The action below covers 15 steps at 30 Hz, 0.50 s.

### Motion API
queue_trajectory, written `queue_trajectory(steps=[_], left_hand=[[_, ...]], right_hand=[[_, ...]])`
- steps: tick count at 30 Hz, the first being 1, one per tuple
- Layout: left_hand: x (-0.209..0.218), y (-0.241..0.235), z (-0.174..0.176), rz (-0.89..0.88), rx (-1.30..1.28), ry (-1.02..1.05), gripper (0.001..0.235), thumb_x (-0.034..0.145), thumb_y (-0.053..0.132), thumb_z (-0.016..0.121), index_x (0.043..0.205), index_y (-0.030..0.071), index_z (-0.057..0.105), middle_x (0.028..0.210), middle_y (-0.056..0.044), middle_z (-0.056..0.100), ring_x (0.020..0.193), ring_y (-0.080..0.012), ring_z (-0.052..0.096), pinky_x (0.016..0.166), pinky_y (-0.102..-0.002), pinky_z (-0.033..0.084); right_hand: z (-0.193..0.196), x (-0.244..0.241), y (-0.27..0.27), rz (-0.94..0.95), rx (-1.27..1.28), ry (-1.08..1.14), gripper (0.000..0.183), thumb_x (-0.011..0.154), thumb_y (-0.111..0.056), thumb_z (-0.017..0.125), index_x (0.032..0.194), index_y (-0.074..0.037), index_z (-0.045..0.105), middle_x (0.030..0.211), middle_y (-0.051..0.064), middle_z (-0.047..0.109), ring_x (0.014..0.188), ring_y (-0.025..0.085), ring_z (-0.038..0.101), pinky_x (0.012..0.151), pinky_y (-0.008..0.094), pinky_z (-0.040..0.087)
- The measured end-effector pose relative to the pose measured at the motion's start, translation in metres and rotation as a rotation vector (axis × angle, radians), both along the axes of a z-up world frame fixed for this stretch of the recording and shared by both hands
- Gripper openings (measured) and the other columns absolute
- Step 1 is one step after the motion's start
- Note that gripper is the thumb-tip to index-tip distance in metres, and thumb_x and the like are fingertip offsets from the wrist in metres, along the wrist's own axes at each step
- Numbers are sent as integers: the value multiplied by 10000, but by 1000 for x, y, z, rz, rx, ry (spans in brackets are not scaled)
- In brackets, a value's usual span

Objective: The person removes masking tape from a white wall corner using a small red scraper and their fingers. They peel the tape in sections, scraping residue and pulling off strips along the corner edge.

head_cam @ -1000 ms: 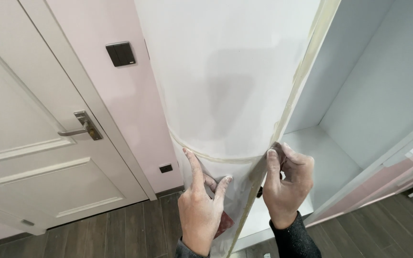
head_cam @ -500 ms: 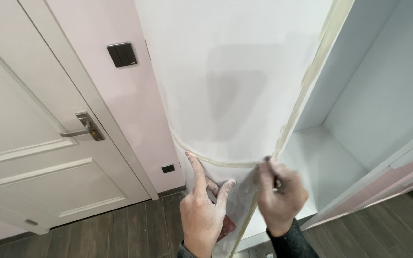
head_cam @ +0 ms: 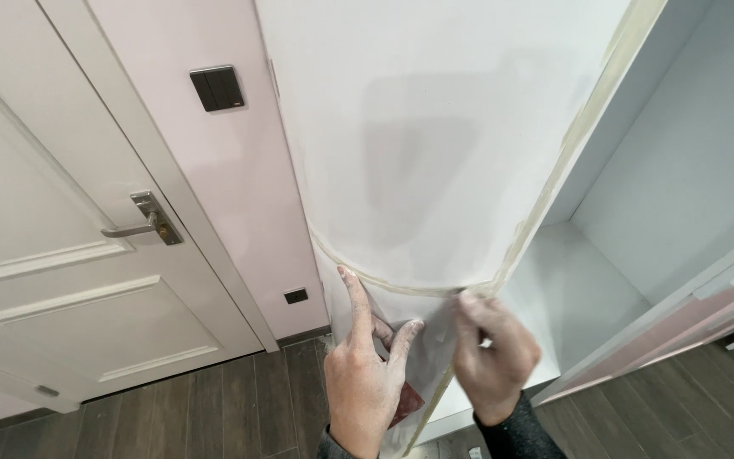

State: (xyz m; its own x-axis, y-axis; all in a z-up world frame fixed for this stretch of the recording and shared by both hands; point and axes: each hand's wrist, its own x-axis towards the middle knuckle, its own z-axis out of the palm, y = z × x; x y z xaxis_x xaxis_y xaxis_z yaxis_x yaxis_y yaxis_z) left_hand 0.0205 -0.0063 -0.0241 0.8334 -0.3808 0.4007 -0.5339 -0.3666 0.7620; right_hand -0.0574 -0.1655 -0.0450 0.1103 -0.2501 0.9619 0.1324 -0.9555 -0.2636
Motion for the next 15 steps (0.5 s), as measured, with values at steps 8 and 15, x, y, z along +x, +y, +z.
queue_trajectory(steps=[8, 15], left_hand=[[0, 3, 2, -27, -23, -22, 1162, 1012, 483, 899, 1889, 163, 208, 693, 134, 695, 549, -114, 673, 573, -352, 631], [5, 4, -11, -11, -34, -118, 1150, 1007, 524, 911, 1874, 129, 266, 656, 144, 634, 501, -86, 561, 515, -324, 593]], right_hand=[[36, -1, 10, 54, -193, 48, 139, 1067, 103, 815, 1160, 14, 764, 904, 184, 798, 733, 237, 745, 639, 337, 657], [25, -7, -10, 19, -113, -7, 194, 1045, 196, 719, 945, 31, 693, 905, 199, 803, 816, 296, 836, 849, 419, 781]])
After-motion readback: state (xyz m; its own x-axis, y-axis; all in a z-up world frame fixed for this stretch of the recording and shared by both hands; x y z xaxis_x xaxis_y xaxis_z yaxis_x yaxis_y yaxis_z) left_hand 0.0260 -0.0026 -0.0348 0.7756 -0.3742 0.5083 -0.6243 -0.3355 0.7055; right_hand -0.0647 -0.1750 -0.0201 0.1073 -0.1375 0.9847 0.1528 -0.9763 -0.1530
